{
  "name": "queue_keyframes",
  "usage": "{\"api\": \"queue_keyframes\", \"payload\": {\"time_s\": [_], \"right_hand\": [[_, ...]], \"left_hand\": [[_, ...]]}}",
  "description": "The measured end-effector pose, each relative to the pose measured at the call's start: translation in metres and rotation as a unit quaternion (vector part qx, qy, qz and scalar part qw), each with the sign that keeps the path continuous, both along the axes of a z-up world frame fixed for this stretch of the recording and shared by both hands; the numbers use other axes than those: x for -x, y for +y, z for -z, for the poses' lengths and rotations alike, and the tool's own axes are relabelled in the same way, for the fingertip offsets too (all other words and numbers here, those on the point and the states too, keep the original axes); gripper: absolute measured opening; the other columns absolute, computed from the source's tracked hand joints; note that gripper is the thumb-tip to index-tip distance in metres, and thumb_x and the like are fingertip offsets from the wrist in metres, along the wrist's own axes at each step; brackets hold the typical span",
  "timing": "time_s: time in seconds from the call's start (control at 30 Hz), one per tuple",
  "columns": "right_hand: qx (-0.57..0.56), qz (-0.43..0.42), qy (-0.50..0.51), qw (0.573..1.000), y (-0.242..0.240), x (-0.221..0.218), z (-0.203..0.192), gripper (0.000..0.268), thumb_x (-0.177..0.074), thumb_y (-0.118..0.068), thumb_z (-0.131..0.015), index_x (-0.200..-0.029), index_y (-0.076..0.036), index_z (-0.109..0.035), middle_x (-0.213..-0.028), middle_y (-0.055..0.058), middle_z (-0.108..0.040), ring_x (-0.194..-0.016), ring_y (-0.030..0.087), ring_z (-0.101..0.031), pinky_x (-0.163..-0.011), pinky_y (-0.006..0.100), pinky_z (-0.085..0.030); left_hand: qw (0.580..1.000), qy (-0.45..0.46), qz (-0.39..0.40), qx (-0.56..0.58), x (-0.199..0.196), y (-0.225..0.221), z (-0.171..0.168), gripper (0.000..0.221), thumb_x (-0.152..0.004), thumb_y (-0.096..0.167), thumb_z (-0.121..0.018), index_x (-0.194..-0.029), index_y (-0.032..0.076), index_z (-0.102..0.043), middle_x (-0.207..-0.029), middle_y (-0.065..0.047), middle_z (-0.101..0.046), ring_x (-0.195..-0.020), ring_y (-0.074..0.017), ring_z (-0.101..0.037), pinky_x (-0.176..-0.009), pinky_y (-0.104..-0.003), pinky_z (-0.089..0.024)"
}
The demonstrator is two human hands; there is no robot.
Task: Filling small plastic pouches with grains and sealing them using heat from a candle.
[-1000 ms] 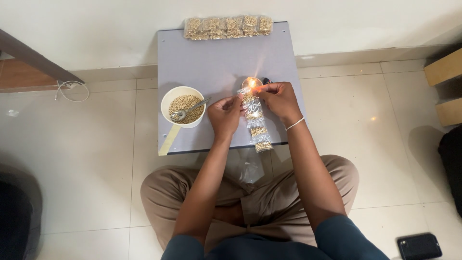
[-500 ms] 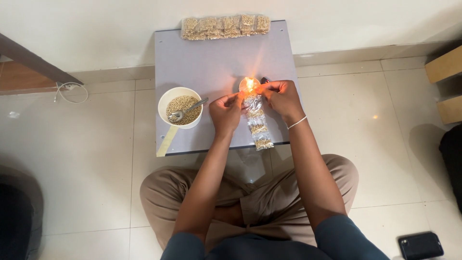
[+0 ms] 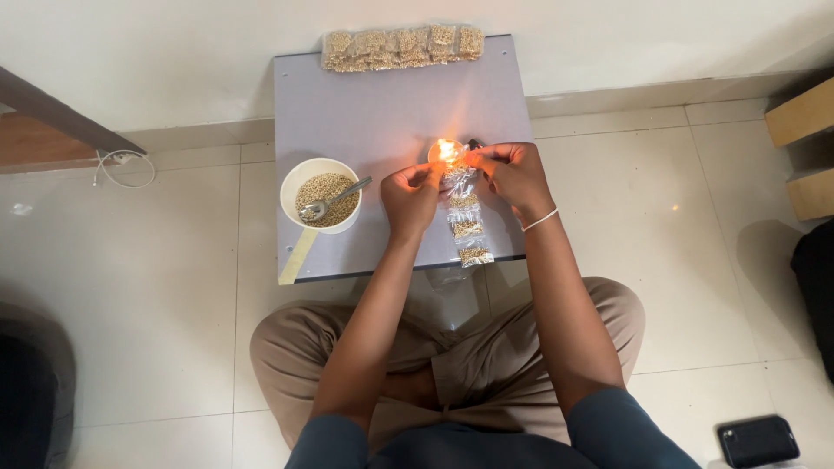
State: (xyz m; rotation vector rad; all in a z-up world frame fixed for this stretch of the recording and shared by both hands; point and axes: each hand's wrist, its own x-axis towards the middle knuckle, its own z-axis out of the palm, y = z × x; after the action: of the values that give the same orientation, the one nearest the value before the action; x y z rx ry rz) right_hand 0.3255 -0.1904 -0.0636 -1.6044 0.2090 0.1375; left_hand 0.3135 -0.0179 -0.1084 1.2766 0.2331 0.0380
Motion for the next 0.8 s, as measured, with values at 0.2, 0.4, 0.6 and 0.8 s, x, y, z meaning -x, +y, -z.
{"api": "queue_keyframes", "payload": {"time_s": [0.2,0.4,0.6,0.8], "right_hand": [[0.001,0.017,-0.001,1.000,-0.005,-0.001,0.002,0.013,-0.087,-0.013,-0.082,-0.091,-0.001,-0.079,-0.066,-0.003,-0.064,-0.052,0.003,-0.047,-0.045,0.021,-0.036],[0.000,0.030,-0.006,1.000,-0.016,0.010,-0.002,0.012,-0.089,-0.012,-0.081,-0.090,-0.001,-0.079,-0.068,-0.001,-0.066,-0.053,0.004,-0.047,-0.046,0.021,-0.036],[-0.035,0.025,-0.087,0.995,-0.029,0.061,-0.028,0.007,-0.094,-0.008,-0.075,-0.095,-0.001,-0.076,-0.071,-0.001,-0.064,-0.056,0.004,-0.050,-0.049,0.021,-0.038],[-0.070,0.012,-0.156,0.985,-0.029,0.111,-0.051,0.006,-0.097,-0.004,-0.073,-0.099,0.001,-0.073,-0.071,-0.002,-0.062,-0.060,0.003,-0.049,-0.052,0.021,-0.038]], "left_hand": [[1.000,-0.006,0.006,-0.010,-0.002,-0.004,-0.006,0.018,-0.092,0.009,-0.073,-0.096,-0.009,-0.074,-0.081,-0.012,-0.075,-0.066,-0.0154,-0.075,-0.058,-0.029,-0.064],[0.997,0.020,0.021,-0.068,0.003,-0.014,-0.026,0.025,-0.093,0.012,-0.077,-0.085,-0.011,-0.074,-0.074,-0.011,-0.072,-0.066,-0.0138,-0.073,-0.055,-0.030,-0.064],[0.990,-0.110,0.085,0.038,0.042,-0.022,-0.036,0.024,-0.097,0.015,-0.075,-0.108,-0.007,-0.072,-0.087,-0.009,-0.074,-0.073,-0.0110,-0.070,-0.066,-0.025,-0.060],[0.975,-0.149,0.143,0.083,0.089,-0.019,-0.058,0.021,-0.099,0.009,-0.071,-0.115,-0.004,-0.071,-0.091,-0.005,-0.074,-0.077,-0.0089,-0.067,-0.070,-0.024,-0.056]]}}
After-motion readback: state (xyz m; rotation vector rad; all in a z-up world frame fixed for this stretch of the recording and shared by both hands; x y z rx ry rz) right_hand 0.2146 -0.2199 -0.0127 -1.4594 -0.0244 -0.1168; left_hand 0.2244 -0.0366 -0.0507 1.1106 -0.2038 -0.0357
